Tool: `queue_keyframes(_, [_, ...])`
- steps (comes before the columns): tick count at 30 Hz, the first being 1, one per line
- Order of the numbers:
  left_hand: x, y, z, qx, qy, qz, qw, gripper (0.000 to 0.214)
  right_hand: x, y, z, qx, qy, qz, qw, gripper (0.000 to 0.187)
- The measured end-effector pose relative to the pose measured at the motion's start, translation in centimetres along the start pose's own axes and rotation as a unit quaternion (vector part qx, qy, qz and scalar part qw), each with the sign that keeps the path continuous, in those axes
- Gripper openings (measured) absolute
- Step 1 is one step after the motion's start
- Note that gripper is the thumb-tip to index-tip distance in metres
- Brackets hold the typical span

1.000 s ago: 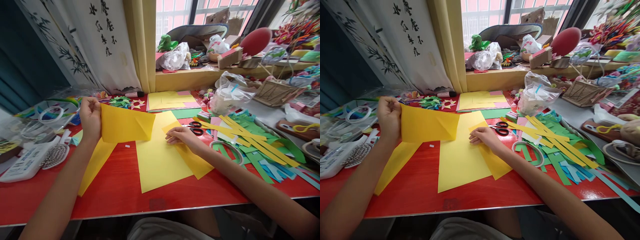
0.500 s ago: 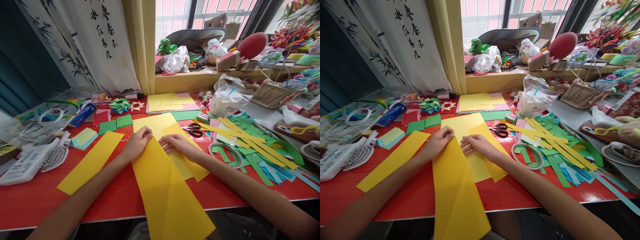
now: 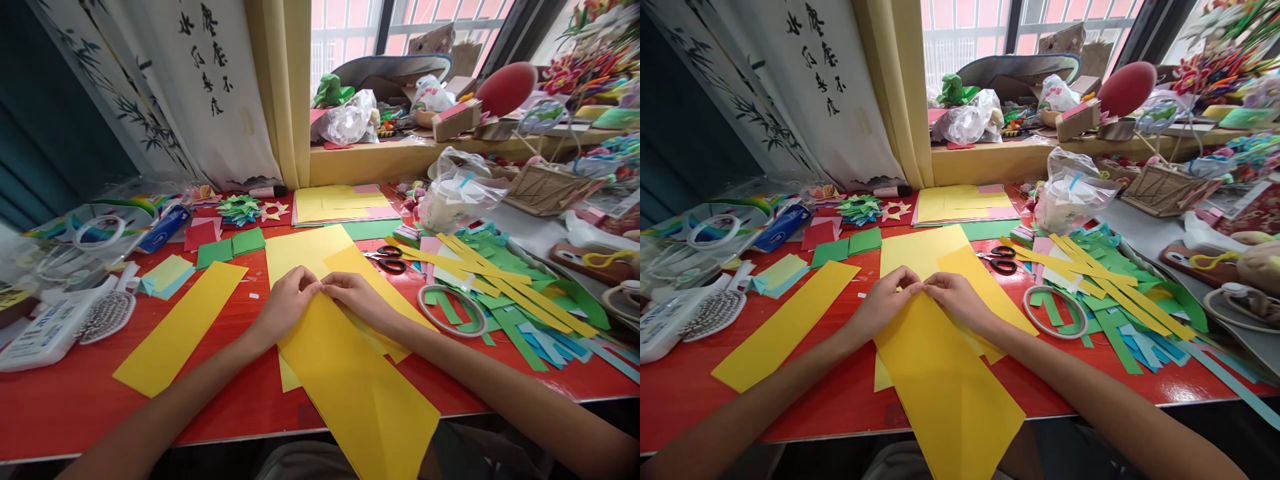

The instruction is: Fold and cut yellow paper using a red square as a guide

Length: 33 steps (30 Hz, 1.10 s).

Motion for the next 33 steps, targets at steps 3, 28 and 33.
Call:
queue_keyframes(3, [0.3, 0.1, 0.6, -0.022, -0.024, 0.015, 0.999, 0.014, 0.2, 0.1, -0.3, 0.005, -0.003, 0.014, 1.000, 0.024])
queue_keyframes(28, [2.9, -0.6, 2.3, -0.122, -0.130, 0.115, 0.977, 0.013, 0.3, 0.6, 0.1, -0.040, -0.077, 0.071, 0.994, 0.011])
queue_keyframes(33, [4.7, -1.2, 2.2, -0.127, -0.146, 0.142, 0.971, 0.013, 0.3, 0.4, 0.4, -0.043, -0.058, 0.068, 0.995, 0.011])
Point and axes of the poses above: each hand's wrist, its own y-axis away from the middle knuckle, its own x-axis out of the back of the hand, z = x × y, the point moved 9 cm from there along -y, towards the middle knuckle, and after that the axes turned 6 degrees about z, right-handed, at the moved point
